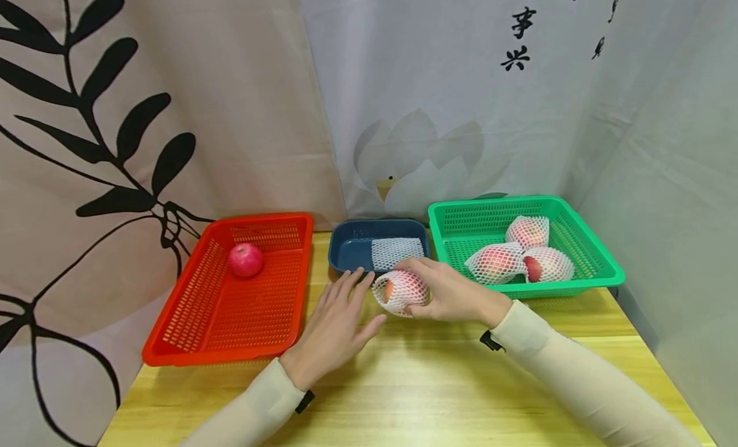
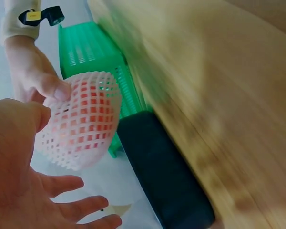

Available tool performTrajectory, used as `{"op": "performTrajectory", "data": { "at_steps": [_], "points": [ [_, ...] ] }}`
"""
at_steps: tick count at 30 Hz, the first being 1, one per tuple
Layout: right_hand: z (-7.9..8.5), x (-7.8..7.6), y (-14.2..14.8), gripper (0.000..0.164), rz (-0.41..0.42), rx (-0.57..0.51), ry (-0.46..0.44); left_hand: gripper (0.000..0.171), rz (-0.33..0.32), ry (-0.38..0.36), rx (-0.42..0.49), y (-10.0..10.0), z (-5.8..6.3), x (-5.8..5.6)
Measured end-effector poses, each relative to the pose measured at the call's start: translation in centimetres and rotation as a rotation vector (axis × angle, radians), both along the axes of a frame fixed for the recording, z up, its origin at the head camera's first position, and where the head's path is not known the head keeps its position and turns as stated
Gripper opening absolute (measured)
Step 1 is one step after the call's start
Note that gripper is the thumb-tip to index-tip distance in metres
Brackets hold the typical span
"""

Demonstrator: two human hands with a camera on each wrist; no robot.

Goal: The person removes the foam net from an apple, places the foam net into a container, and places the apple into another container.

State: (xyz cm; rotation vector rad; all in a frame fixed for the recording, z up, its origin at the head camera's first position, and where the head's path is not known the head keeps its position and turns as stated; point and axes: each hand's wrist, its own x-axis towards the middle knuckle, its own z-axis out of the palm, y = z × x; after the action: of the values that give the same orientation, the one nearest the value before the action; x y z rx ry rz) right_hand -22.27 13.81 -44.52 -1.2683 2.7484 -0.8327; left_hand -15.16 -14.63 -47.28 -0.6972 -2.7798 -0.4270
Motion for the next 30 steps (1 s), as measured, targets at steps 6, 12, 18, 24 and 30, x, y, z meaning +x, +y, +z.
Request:
{"op": "performTrajectory", "data": {
  "at_steps": [6,12,18,24,30],
  "points": [
    [-0.7,0.6,-1.1,0.071,0.009,0.001,-0.056,0.082,-0.013,0.019,0.006,-0.3,-0.1,0.6],
    [-1.5,1.1,-1.8,0.066,0.019,0.014,-0.091,0.08,-0.011,0.021,0.004,-0.6,-0.3,1.1],
    [-2.4,1.3,-1.9,0.064,0.016,0.063,-0.142,0.076,-0.027,0.003,0.04,-0.8,-0.6,1.4],
    [-3.0,1.3,-2.1,0.063,-0.01,0.121,-0.203,0.074,-0.041,-0.003,0.065,-0.8,-0.7,1.5],
    [-3.3,0.6,-2.0,0.064,-0.061,0.117,-0.26,0.072,-0.04,-0.02,0.088,-0.5,-1.2,1.0]
  ]
}}
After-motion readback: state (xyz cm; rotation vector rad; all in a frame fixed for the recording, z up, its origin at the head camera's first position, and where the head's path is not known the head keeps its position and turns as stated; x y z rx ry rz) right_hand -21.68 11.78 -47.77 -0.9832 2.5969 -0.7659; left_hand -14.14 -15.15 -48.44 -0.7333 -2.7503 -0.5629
